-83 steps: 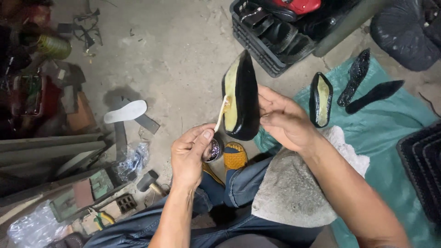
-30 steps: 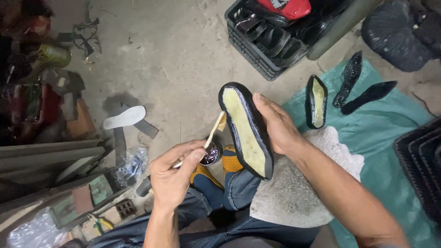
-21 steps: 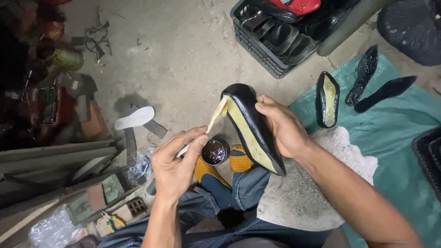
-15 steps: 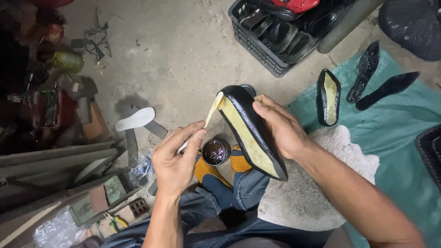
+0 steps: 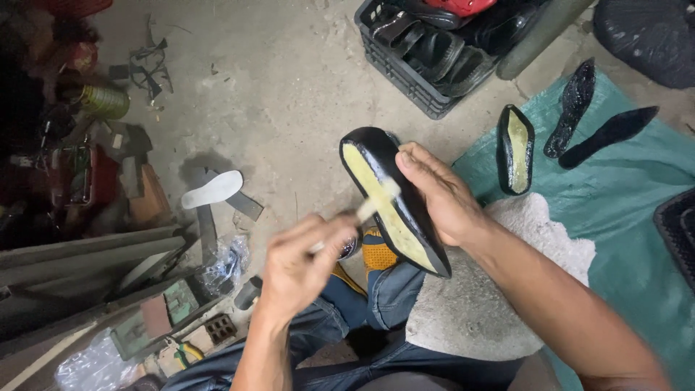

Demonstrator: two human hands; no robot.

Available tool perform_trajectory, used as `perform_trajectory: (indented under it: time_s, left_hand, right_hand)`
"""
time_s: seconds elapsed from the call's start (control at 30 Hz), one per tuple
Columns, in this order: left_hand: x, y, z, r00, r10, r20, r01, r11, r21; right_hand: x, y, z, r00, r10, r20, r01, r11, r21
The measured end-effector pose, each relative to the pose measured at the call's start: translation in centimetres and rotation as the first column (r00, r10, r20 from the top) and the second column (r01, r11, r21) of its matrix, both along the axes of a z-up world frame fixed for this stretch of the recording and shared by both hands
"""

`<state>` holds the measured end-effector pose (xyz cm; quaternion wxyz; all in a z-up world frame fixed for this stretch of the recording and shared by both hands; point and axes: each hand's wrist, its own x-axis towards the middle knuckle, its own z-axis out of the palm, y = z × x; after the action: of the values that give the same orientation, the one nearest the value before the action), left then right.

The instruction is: Applying a layer of adhesive to the bottom of a shoe sole using a wooden applicator stick.

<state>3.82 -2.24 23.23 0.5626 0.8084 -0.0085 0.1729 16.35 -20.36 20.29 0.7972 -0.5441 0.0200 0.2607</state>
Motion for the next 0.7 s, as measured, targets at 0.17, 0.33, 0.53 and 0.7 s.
perform_trajectory:
  time_s: [0.17, 0.33, 0.53, 0.7]
  left_hand:
    - [-0.1, 0.7, 1.7, 0.999, 0.033, -0.001, -0.033, 0.993, -0.114]
    - [1.2, 0.8, 3.8, 0.993, 0.116, -0.011, -0.117, 0.99, -0.072]
    - [2.0, 0.2, 4.0, 0.99, 0.134, 0.034, -0.134, 0.991, 0.016]
    - [2.0, -0.8, 3.2, 0.995, 0.097, 0.04, -0.097, 0.995, 0.011]
  right_hand:
    - [1.3, -1.2, -1.0, 0.996, 0.02, -0.087, -0.016, 0.999, 0.046]
    - [1.1, -0.5, -0.8, 0.992, 0.073, -0.103, -0.062, 0.992, 0.107]
    - [1.1, -0.7, -1.2, 0.997, 0.07, -0.021, -0.066, 0.988, 0.14]
    - [0.5, -1.1, -0.6, 0.996, 0.077, 0.048, -0.081, 0.994, 0.079]
